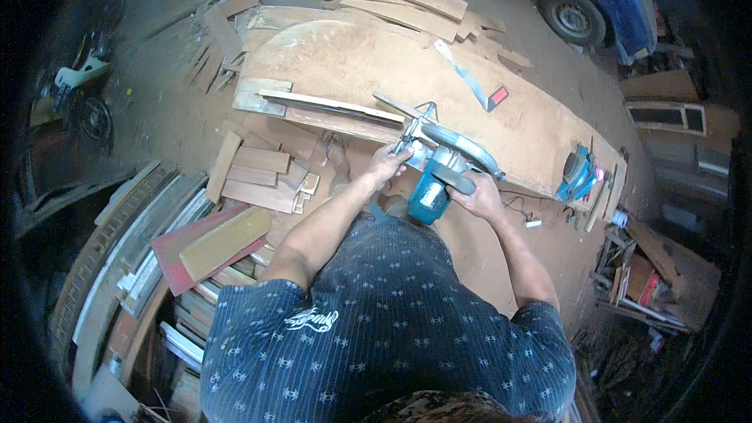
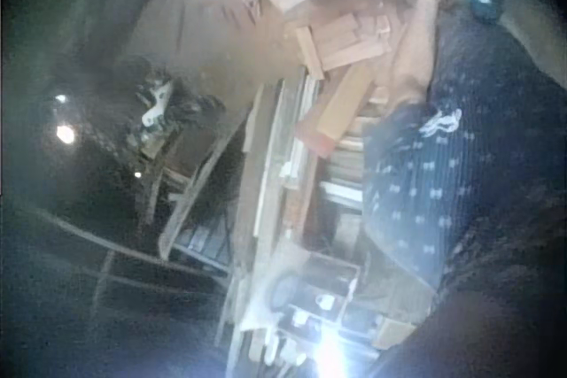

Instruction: The person uses a circular saw to cut a wooden plank on a workbench in a cluttered workshop. After cutting, they inspect the wood and then sift sawdust through a mesh strainer into a bucket.

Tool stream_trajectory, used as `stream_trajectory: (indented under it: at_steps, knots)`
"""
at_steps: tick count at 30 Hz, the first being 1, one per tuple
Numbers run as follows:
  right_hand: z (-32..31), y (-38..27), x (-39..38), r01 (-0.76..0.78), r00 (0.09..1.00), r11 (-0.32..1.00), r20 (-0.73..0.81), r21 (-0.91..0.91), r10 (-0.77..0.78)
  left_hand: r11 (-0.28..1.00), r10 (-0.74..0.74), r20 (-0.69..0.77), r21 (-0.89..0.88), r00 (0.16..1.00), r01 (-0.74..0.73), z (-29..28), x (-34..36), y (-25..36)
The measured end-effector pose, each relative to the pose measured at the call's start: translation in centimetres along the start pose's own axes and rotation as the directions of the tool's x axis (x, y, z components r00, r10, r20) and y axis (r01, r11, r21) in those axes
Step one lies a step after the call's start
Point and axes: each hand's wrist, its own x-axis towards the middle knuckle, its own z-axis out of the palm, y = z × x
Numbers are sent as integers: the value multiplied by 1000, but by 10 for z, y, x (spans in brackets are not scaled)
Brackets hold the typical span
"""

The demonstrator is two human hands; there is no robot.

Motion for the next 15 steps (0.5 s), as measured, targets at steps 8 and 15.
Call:
stream_trajectory:
  at_steps: [8,15]
  knots:
    - [22,59,23,109,994,994,2,29,-109,996,-22,-230,76,973,41,0,31,-36]
    - [34,86,43,143,988,989,56,38,-145,994,-30,-315,86,949,60,-7,39,-45]
